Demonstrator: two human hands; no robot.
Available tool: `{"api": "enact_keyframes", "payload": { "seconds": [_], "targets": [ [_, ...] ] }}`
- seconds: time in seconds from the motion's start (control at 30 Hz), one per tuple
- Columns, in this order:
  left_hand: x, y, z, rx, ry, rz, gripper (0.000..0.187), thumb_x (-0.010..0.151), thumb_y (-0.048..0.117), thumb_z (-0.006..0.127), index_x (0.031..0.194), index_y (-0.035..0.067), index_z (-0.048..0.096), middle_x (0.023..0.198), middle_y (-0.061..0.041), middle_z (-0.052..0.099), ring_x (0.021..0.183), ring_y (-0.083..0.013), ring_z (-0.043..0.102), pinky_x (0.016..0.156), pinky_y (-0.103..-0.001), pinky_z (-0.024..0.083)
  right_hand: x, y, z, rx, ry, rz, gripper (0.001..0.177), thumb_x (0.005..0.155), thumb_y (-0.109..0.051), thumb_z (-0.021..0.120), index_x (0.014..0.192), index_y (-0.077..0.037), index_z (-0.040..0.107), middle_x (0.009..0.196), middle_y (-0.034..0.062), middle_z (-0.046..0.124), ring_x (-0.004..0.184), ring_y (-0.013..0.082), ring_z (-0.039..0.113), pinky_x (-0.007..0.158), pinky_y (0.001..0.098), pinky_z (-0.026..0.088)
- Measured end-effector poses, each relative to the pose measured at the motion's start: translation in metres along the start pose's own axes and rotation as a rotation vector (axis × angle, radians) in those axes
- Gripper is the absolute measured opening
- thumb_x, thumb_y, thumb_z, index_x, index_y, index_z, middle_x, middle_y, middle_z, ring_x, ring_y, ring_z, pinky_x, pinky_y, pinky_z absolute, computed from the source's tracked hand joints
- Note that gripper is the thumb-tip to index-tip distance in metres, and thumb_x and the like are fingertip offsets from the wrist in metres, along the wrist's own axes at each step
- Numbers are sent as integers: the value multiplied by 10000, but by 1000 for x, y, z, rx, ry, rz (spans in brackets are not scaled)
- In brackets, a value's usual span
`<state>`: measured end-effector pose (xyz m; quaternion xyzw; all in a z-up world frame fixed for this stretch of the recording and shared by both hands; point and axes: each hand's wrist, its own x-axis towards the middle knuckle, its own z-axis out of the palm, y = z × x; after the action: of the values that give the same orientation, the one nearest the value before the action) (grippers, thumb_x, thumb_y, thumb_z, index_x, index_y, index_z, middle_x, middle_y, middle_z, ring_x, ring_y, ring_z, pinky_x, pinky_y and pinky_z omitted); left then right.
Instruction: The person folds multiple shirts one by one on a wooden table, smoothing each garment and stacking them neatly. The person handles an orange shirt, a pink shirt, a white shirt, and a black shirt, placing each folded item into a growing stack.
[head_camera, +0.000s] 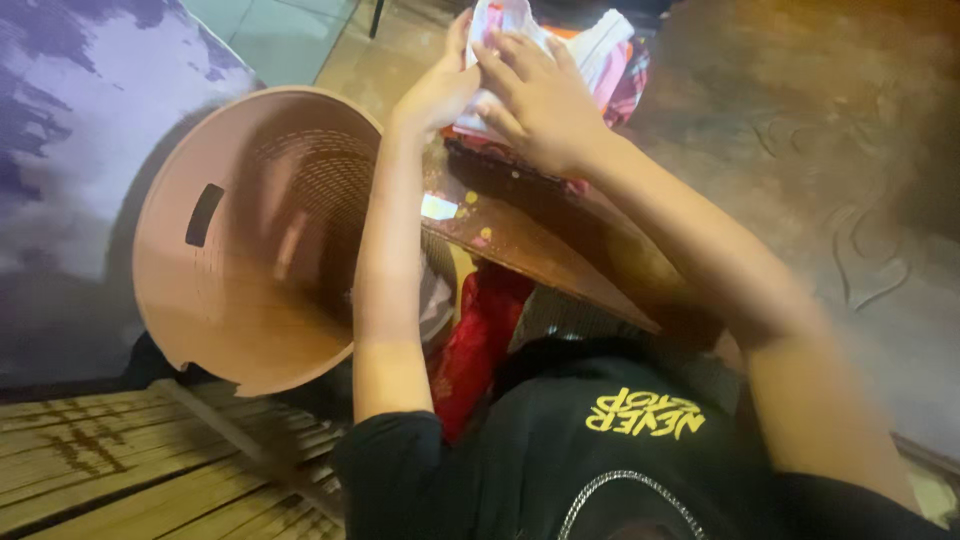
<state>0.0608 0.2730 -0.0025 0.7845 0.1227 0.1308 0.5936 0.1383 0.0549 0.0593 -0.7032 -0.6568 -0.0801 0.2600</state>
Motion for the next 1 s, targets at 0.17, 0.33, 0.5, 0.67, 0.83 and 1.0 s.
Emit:
{"api": "enact_keyframes", "payload": {
  "seconds": [0.17, 0.33, 0.5, 0.67, 0.83, 1.0],
  "targets": [
    [-56, 59, -13, 508, 281, -277, 607, 1068, 569, 479, 1284, 15, 601, 1206, -212, 697, 1097, -273, 708, 936, -374, 533, -6, -1, -42, 175, 62, -60, 579, 1050, -326, 701, 1524, -71, 486, 1541, 225, 451, 1442, 419, 430, 1223, 527, 363],
    [-91, 93, -2, 489, 190, -479, 635, 1008, 585, 434, 972, 6, 693, 855, -146, 770, 677, -238, 743, 669, -363, 558, -16, -39, -61, 64, 30, -87, 799, 831, -385, 853, 1463, -58, 491, 1437, 208, 520, 1327, 449, 491, 1088, 532, 436],
    [-90, 88, -2, 440, 170, -406, 601, 1023, 557, 467, 940, 3, 687, 783, -119, 731, 595, -168, 704, 580, -329, 527, -13, -62, -48, -294, 39, -63, 913, 647, -408, 875, 1398, -58, 492, 1344, 225, 532, 1235, 452, 483, 885, 559, 451],
    [-97, 80, -4, 135, 260, -185, 564, 1026, 547, 477, 954, 25, 680, 799, -88, 737, 597, -152, 681, 524, -278, 502, -11, -38, -42, -74, 105, -32, 575, 902, -236, 804, 1404, -93, 563, 1253, 147, 623, 1137, 358, 630, 873, 456, 532],
    [-128, 79, 19, -309, 166, -176, 665, 1010, 649, 340, 910, 76, 662, 818, -104, 774, 564, -137, 677, 438, -249, 439, -6, 6, -48, 103, 158, -24, 390, 931, -146, 758, 1282, -58, 614, 1101, 145, 739, 966, 319, 719, 810, 439, 558],
    [-167, 81, 50, -311, 102, -75, 553, 1045, 578, 460, 1105, 71, 673, 1038, -99, 766, 763, -112, 713, 553, -206, 518, -17, 77, -111, 480, -24, 501, 232, 950, -198, 667, 1124, -74, 759, 973, 118, 764, 859, 229, 718, 711, 406, 568]
  ]
}}
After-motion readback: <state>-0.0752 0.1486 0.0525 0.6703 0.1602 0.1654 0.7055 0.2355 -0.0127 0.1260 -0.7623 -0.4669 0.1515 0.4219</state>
